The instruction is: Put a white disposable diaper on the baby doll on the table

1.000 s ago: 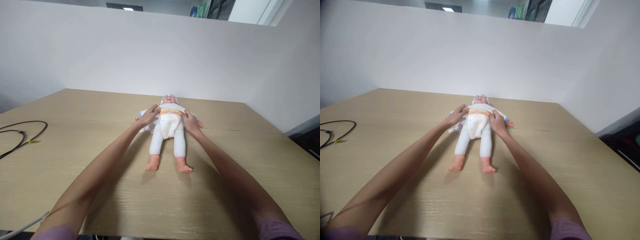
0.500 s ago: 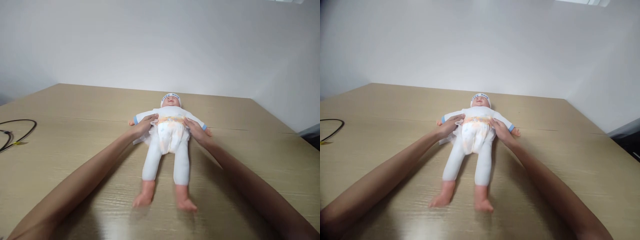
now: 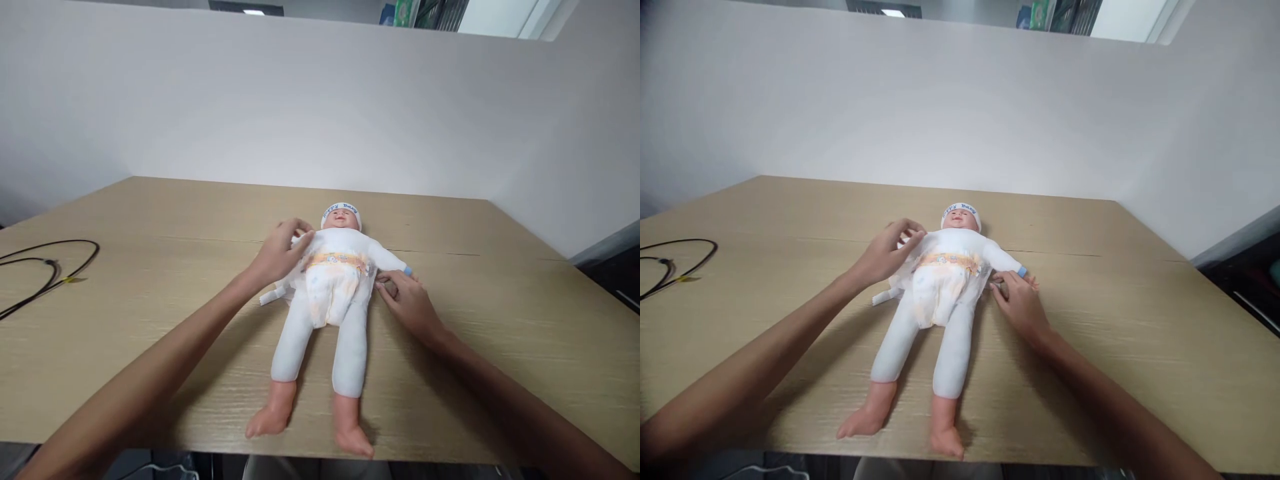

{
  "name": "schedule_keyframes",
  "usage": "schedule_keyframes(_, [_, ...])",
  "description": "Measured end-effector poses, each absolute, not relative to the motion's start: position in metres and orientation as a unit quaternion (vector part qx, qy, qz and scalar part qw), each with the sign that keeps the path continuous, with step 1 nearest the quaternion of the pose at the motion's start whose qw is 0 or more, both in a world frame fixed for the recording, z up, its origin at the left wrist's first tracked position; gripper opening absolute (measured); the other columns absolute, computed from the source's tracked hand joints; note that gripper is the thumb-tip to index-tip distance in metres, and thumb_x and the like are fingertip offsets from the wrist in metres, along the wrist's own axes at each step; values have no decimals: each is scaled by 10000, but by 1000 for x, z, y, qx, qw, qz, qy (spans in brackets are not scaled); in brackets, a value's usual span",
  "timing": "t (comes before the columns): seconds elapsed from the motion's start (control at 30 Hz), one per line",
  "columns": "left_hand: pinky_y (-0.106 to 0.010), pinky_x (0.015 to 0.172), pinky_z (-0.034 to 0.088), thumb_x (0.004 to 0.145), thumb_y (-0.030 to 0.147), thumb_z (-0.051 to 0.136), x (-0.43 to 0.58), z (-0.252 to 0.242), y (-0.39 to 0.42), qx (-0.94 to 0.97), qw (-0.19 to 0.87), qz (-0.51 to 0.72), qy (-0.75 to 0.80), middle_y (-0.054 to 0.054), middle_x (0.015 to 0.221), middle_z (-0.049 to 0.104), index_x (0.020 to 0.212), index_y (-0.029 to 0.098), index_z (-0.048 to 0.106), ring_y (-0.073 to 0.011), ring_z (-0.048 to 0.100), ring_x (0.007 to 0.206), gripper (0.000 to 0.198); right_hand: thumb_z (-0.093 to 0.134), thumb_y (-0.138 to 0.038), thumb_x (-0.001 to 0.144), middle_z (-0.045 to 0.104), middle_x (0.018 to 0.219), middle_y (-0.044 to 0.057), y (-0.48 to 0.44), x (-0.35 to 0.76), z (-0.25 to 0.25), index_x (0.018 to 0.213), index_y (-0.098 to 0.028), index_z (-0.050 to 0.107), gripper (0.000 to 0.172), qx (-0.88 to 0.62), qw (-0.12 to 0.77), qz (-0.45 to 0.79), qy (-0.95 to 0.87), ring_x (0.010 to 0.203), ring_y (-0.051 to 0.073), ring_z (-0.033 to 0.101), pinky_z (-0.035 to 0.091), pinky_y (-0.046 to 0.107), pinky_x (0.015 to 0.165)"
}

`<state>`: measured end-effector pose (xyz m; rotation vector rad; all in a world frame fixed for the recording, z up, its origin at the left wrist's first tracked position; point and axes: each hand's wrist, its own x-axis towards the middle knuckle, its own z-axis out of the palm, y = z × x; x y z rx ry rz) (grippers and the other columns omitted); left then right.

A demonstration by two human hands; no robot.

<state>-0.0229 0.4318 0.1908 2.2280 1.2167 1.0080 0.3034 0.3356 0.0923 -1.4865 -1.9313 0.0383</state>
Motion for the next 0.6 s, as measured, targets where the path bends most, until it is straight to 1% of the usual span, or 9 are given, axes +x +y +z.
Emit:
schedule_keyframes(0.07, [-455, 1035, 499, 1099, 501, 523, 2, 203, 423, 851, 169, 355, 349, -90, 1247, 748, 1166, 223, 689, -299, 618, 1195, 330, 576, -366, 1064, 764, 1057, 83, 335, 302, 85, 1032, -222, 705, 197, -573, 347, -5, -743, 914, 293, 696, 471, 483, 986])
schedule_keyframes(0.13, [-494, 1095, 476, 1105, 492, 524, 28, 208, 416, 902, 135, 305, 274, -98, 1241, 750, 1153, 224, 705, -318, 615, 1222, 327, 589, -375, 1046, 739, 995, 73, 336, 300, 81, 983, -221, 696, 198, -584, 354, -6, -731, 922, 291, 680, 448, 495, 1025])
schedule_keyframes(0.2, [-525, 1094, 467, 1090, 505, 557, 50, 205, 413, 930, 93, 250, 251, -115, 1220, 750, 1120, 211, 723, -343, 614, 1233, 339, 622, -399, 1012, 707, 904, 51, 337, 301, 81, 962, -225, 689, 194, -606, 352, 27, -713, 866, 275, 660, 464, 460, 960])
schedule_keyframes(0.27, [-548, 1068, 467, 1056, 539, 612, 62, 196, 413, 937, 54, 219, 265, -130, 1214, 744, 1094, 196, 737, -372, 599, 1233, 367, 671, -435, 963, 677, 828, 30, 337, 304, 83, 955, -227, 679, 208, -640, 337, 84, -685, 801, 256, 641, 466, 392, 815])
schedule_keyframes(0.33, [-564, 1052, 465, 1013, 578, 663, 66, 186, 415, 934, 40, 215, 283, -131, 1237, 733, 1106, 198, 743, -388, 573, 1220, 400, 715, -481, 915, 658, 784, 18, 337, 307, 86, 938, -228, 670, 258, -674, 309, 129, -659, 744, 239, 616, 413, 345, 703])
schedule_keyframes(0.37, [-571, 1058, 460, 993, 591, 686, 66, 182, 416, 931, 44, 216, 291, -125, 1248, 727, 1124, 208, 745, -392, 558, 1219, 408, 731, -505, 897, 652, 771, 16, 337, 307, 88, 923, -228, 666, 286, -687, 293, 142, -650, 721, 231, 600, 381, 334, 675])
schedule_keyframes(0.43, [-580, 1083, 447, 955, 599, 727, 63, 177, 417, 925, 58, 219, 305, -110, 1268, 716, 1155, 234, 743, -392, 535, 1229, 416, 747, -547, 873, 640, 746, 17, 338, 306, 90, 881, -225, 654, 336, -702, 269, 153, -642, 698, 222, 571, 338, 327, 661])
schedule_keyframes(0.5, [-585, 1108, 434, 926, 607, 754, 61, 177, 416, 924, 64, 209, 314, -104, 1292, 703, 1165, 246, 742, -394, 519, 1253, 433, 734, -566, 869, 627, 721, 22, 339, 305, 91, 818, -218, 632, 366, -697, 264, 174, -643, 685, 211, 547, 318, 327, 661])
schedule_keyframes(0.6, [-577, 1120, 425, 906, 608, 766, 61, 182, 414, 923, 60, 190, 329, -102, 1314, 686, 1196, 254, 741, -392, 514, 1273, 459, 645, -586, 902, 589, 691, 23, 341, 307, 96, 732, -209, 593, 417, -665, 268, 217, -662, 672, 190, 509, 312, 329, 663])
